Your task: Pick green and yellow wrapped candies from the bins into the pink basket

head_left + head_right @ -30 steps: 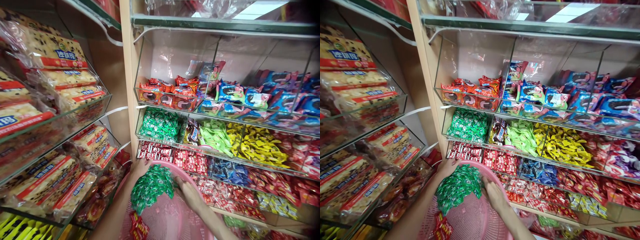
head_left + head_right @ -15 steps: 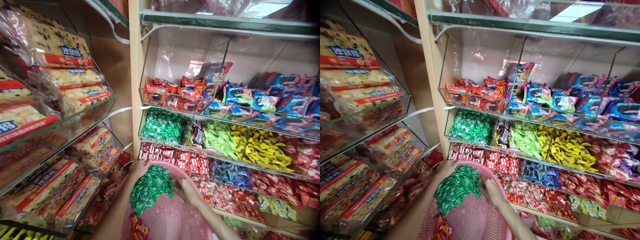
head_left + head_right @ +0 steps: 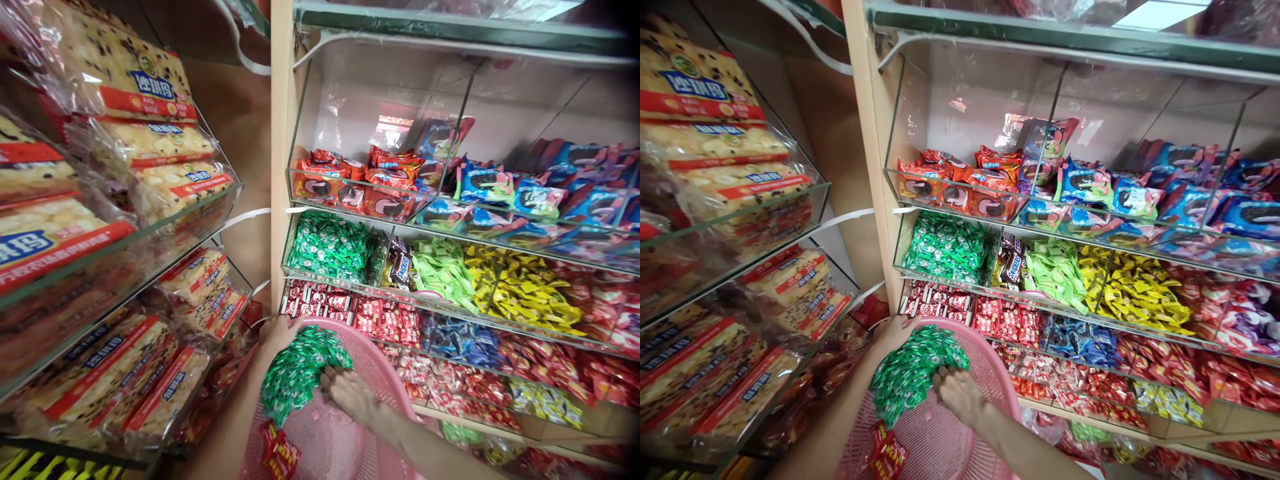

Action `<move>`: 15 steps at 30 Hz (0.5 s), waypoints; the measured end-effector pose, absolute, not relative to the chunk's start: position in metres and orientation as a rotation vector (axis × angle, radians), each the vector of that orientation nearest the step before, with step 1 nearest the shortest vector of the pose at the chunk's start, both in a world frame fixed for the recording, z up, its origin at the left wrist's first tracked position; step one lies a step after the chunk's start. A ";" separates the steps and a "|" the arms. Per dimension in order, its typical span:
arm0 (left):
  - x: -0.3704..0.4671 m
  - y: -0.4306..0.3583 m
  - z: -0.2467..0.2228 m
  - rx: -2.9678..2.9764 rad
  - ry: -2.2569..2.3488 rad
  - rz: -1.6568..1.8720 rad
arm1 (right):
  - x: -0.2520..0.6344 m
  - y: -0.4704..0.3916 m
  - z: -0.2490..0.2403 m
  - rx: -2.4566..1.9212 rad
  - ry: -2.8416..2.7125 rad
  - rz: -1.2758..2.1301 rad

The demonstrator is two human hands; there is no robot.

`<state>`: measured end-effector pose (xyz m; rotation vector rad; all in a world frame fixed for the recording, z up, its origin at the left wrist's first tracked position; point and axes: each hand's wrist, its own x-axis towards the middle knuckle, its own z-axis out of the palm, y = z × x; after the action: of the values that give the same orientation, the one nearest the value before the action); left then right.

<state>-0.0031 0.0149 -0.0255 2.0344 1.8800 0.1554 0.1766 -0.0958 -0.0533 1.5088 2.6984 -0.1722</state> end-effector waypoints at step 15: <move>-0.005 0.018 -0.024 2.043 1.855 0.164 | 0.196 -0.102 -0.083 1.597 2.673 -0.432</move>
<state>-0.0048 0.0185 -0.0238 2.0433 1.8553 0.1643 0.1956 -0.1017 -0.0828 1.5975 2.6726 -0.4321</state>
